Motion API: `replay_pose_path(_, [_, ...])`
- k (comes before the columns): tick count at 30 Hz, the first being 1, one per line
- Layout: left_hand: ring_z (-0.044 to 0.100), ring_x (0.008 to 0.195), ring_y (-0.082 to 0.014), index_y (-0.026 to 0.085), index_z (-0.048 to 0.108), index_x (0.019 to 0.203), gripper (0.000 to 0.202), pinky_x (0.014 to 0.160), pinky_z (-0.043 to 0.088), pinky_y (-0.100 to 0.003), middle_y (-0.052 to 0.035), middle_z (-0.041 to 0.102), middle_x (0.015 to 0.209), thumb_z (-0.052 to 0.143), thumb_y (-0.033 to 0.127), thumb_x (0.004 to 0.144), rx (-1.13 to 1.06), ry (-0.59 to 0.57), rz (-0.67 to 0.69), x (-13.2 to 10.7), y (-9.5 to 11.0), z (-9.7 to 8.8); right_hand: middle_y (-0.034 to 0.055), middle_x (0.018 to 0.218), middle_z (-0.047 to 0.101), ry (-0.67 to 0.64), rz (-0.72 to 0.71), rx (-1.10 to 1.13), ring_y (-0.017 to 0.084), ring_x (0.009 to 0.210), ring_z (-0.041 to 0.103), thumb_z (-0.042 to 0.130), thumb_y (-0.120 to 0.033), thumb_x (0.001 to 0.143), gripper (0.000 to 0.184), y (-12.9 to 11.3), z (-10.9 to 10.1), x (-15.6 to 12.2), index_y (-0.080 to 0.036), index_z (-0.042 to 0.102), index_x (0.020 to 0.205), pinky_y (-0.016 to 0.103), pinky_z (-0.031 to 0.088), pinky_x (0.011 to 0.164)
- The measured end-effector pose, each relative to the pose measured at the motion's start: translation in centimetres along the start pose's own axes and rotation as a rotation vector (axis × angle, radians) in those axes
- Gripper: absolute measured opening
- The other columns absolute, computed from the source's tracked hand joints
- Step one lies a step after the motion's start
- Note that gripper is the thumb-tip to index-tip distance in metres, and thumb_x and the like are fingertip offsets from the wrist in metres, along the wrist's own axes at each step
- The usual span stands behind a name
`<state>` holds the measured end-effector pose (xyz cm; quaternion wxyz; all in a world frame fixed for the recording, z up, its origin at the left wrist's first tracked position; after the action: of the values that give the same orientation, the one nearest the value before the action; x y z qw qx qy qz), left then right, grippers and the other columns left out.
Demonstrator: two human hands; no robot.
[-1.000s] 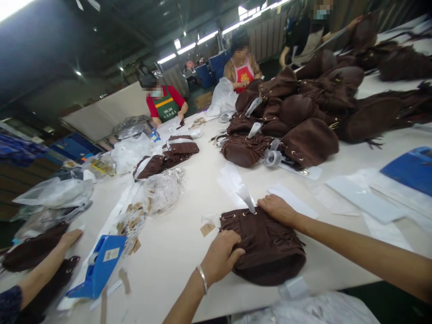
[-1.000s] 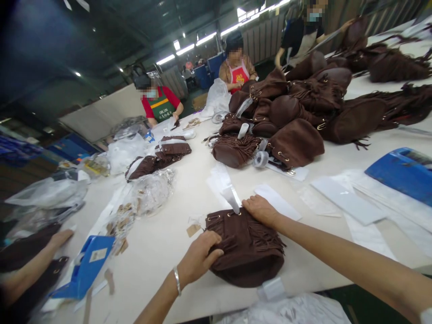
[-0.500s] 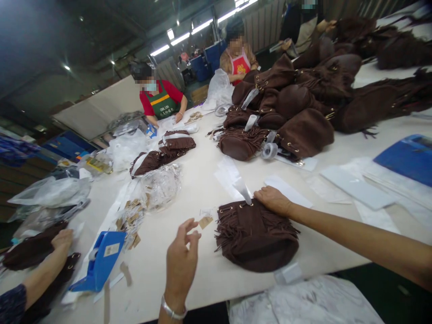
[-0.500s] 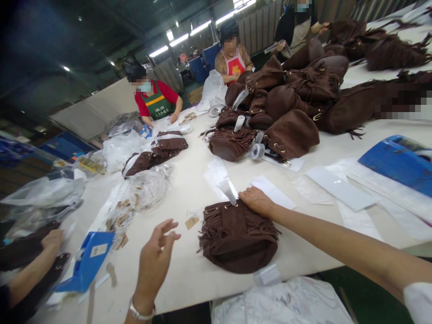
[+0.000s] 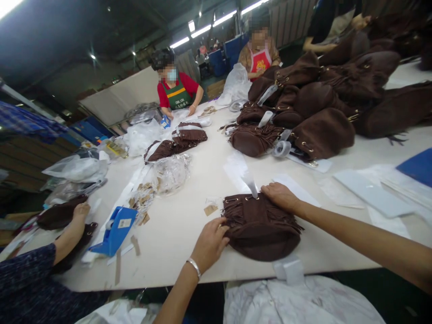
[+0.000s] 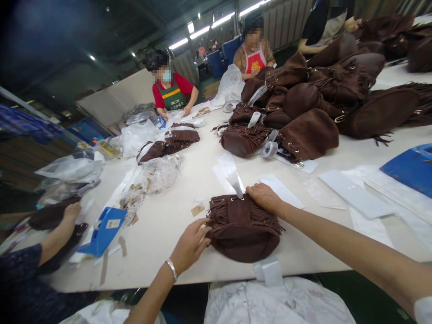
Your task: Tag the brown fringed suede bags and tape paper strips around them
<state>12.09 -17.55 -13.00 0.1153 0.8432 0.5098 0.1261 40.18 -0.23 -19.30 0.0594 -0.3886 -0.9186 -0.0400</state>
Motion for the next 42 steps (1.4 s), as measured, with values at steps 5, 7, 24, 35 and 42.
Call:
replay_pose_path(5, [0.06,0.12,-0.0283,0.015,0.061,0.113,0.032,0.099,0.052,-0.051,-0.0174,0.06,0.131,0.043,0.004,0.089,0.242,0.063,-0.335,-5.4,-4.0,-1.4,0.0113,0.081,0.067,-0.014,0.019,0.015,0.022,0.076,0.059,0.049,-0.013,0.092,0.011,0.1,0.4,0.1,-0.013,0.06,0.093,0.031,0.036,0.071])
replay_pose_path(7, [0.054,0.128,-0.0265,0.015,0.053,0.129,0.036,0.106,0.048,-0.049,-0.0168,0.056,0.137,0.044,0.013,0.094,0.156,0.15,-0.309,-4.1,-2.1,-1.5,0.0116,0.081,0.068,-0.016,0.025,0.018,0.022,0.077,0.06,0.048,-0.013,0.093,0.012,0.0,0.4,0.3,-0.013,0.06,0.093,0.031,0.038,0.072])
replay_pose_path(24, [0.057,0.125,-0.0252,0.024,0.065,0.118,0.034,0.106,0.047,-0.05,-0.0054,0.069,0.124,0.071,0.021,0.085,-0.237,0.226,0.08,3.2,3.5,4.2,0.0101,0.112,0.061,0.186,0.442,0.42,0.028,0.099,0.063,0.063,-0.043,0.085,0.044,-8.7,-5.8,-14.5,-0.021,0.047,0.12,0.038,0.053,0.076])
replay_pose_path(35, [0.056,0.128,-0.0206,0.026,0.064,0.12,0.032,0.109,0.042,-0.051,-0.0056,0.069,0.126,0.051,0.013,0.094,-0.182,0.156,0.279,2.2,2.2,7.7,0.0041,0.095,0.061,0.185,0.241,0.772,0.019,0.089,0.059,0.04,-0.006,0.083,0.027,-6.5,-2.1,-15.9,-0.022,0.054,0.099,0.031,0.048,0.078])
replay_pose_path(42, [0.037,0.144,-0.0203,0.028,0.045,0.144,0.056,0.11,0.038,-0.048,-0.0062,0.057,0.142,0.035,0.004,0.094,0.081,0.163,0.356,0.6,2.8,10.3,0.0099,0.107,0.065,0.258,0.277,0.499,0.021,0.098,0.063,0.04,-0.008,0.089,0.031,-6.1,-1.7,-16.4,-0.02,0.058,0.111,0.036,0.054,0.082])
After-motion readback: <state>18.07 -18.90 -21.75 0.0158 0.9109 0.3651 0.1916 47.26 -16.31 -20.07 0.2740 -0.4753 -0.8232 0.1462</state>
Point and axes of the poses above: each hand's wrist, its own x-axis towards the middle knuckle, its own z-axis out of the palm, y = z × x, the point moved 3 cm from there along x, towards the middle knuckle
